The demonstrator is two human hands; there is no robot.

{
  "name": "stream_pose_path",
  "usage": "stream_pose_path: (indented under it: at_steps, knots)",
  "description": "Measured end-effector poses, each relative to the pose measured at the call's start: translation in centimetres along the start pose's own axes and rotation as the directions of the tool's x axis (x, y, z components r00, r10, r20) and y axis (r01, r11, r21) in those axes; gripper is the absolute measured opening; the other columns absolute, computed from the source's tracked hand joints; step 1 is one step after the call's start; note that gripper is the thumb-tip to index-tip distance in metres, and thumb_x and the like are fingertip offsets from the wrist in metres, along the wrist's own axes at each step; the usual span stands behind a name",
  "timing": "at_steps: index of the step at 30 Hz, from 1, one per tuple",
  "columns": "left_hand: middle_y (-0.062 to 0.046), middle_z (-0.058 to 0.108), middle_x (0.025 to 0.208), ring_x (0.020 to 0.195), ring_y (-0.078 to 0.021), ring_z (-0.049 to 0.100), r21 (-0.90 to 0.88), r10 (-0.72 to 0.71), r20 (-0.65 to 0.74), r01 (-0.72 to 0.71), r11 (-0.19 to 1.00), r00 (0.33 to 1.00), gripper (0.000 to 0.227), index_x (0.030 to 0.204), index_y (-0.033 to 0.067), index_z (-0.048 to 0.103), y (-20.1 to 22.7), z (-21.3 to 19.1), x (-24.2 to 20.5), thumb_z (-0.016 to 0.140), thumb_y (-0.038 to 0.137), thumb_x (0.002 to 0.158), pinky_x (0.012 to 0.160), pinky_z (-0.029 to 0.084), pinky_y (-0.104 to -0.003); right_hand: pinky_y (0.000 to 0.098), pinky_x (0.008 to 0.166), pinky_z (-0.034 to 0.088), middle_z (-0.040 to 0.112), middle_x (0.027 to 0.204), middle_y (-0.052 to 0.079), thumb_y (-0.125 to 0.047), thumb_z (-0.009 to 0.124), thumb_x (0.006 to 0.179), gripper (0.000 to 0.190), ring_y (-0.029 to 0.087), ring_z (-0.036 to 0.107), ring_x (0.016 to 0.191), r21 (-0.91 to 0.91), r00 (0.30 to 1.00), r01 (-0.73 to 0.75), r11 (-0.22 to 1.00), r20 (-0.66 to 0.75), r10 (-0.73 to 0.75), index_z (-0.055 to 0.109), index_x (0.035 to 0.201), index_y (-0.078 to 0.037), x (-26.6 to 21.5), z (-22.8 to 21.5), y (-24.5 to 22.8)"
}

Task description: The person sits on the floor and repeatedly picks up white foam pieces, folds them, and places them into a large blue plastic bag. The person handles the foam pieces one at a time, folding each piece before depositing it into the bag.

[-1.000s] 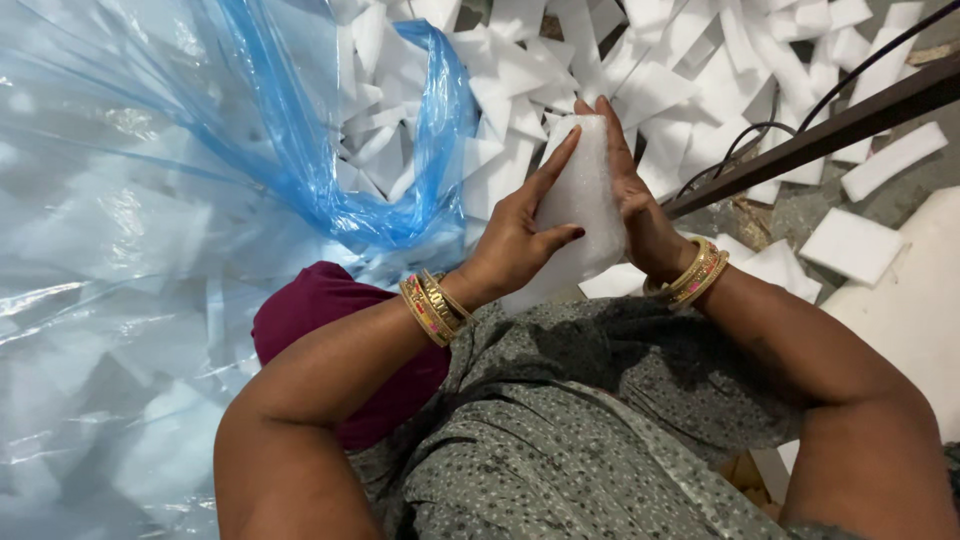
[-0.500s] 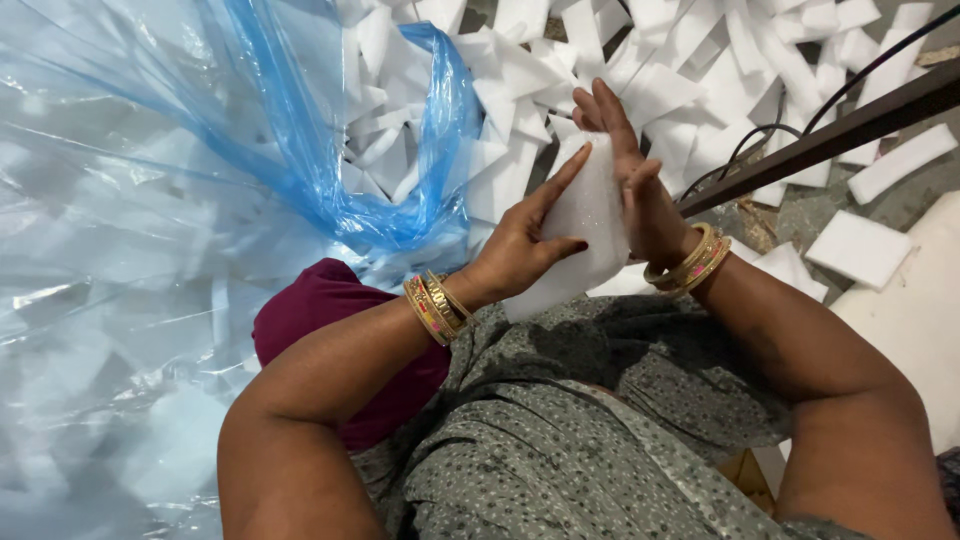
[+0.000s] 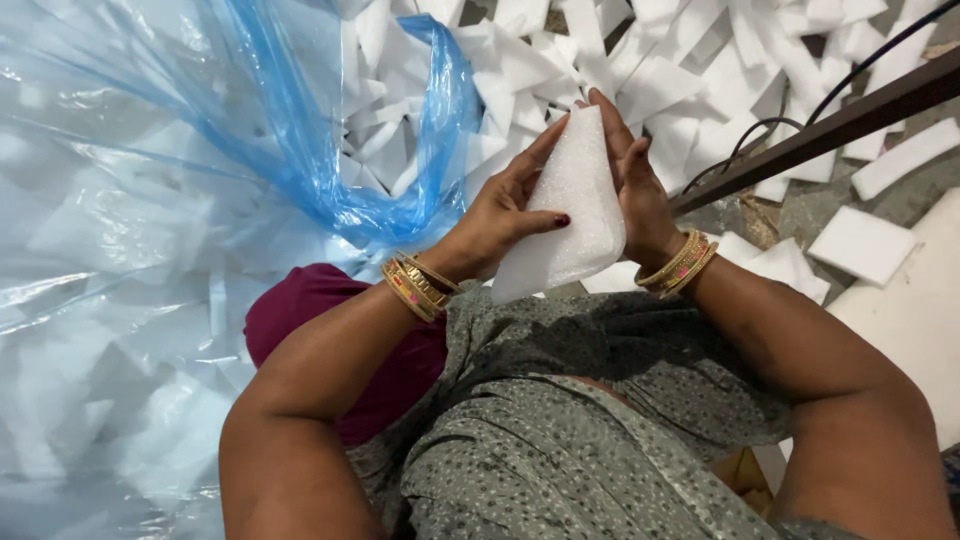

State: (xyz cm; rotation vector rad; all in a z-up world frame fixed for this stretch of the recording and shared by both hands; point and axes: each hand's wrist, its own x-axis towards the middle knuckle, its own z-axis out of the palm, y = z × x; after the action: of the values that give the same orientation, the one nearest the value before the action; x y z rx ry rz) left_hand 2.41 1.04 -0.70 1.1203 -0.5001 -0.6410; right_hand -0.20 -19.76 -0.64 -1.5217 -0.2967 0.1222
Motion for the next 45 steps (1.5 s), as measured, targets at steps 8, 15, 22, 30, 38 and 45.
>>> stream_pose_path:
  at_steps: [8,15,22,30,38,45]
  knots:
    - [-0.010,0.025,0.174,0.151,-0.0213,0.041,0.030,-0.073,0.051,0.071,0.997,0.996,0.099,0.166,0.0277,0.016,-0.2,0.4,-0.3,0.069,-0.010,0.091,0.123,0.047,-0.040,0.0429,0.120,0.045,0.026,0.170,0.026,-0.073,0.026,0.104,0.085,0.036,0.039,0.153,0.018,0.998,-0.022,1.000,-0.050,0.023,0.014,0.166,-0.016,0.2,0.5,0.5]
    - [-0.011,0.031,0.170,0.146,-0.0195,0.045,0.111,-0.042,0.091,0.031,0.993,0.995,0.096,0.166,0.0273,0.017,-1.1,0.6,-0.2,0.067,-0.009,0.093,0.121,0.047,-0.039,0.0465,0.108,0.052,0.036,0.160,0.024,-0.079,0.030,0.095,0.091,0.036,0.050,0.138,0.031,0.983,-0.122,0.992,-0.135,0.125,0.023,0.162,-0.017,0.8,0.5,0.3]
    - [-0.020,0.063,0.144,0.113,-0.0362,0.069,0.331,-0.501,-0.068,0.493,0.804,0.863,0.080,0.166,0.0319,0.023,1.6,-0.3,0.8,0.059,0.013,0.097,0.097,0.062,-0.050,0.0479,0.106,0.041,0.055,0.148,0.014,-0.075,0.030,0.096,0.084,0.028,0.048,0.140,-0.124,0.933,-0.285,0.951,-0.265,0.245,0.048,0.149,-0.012,1.8,-2.7,1.4]
    - [-0.017,0.067,0.131,0.111,-0.0339,0.067,0.812,-0.352,-0.576,0.568,-0.138,0.738,0.057,0.146,0.0250,0.046,8.1,-22.2,-0.6,0.066,0.015,0.094,0.095,0.056,-0.049,0.0361,0.095,0.053,0.069,0.126,0.006,-0.043,0.058,0.100,0.046,0.020,0.063,0.117,-0.248,0.868,-0.485,0.839,-0.259,0.424,0.065,0.127,-0.008,1.6,-6.5,2.0]
    - [-0.015,0.072,0.118,0.102,-0.0319,0.070,0.708,0.061,-0.706,0.704,0.048,0.706,0.037,0.130,0.0167,0.063,11.6,-33.0,-3.9,0.066,0.013,0.093,0.088,0.057,-0.046,0.0427,0.091,0.057,0.067,0.131,0.010,-0.032,0.061,0.096,0.044,0.026,0.063,0.119,-0.517,0.803,-0.541,0.663,-0.082,0.590,0.064,0.133,-0.008,0.6,-4.8,1.0]
    - [-0.014,0.077,0.106,0.094,-0.0301,0.072,0.938,0.513,-0.286,0.127,0.324,0.809,0.026,0.115,0.0094,0.078,6.5,-28.5,1.1,0.066,0.011,0.092,0.082,0.058,-0.043,0.0465,0.100,0.054,0.068,0.133,0.016,-0.045,0.064,0.092,0.061,0.030,0.067,0.119,-0.853,0.769,-0.282,0.439,0.072,0.635,0.058,0.142,-0.011,1.3,-5.4,3.6]
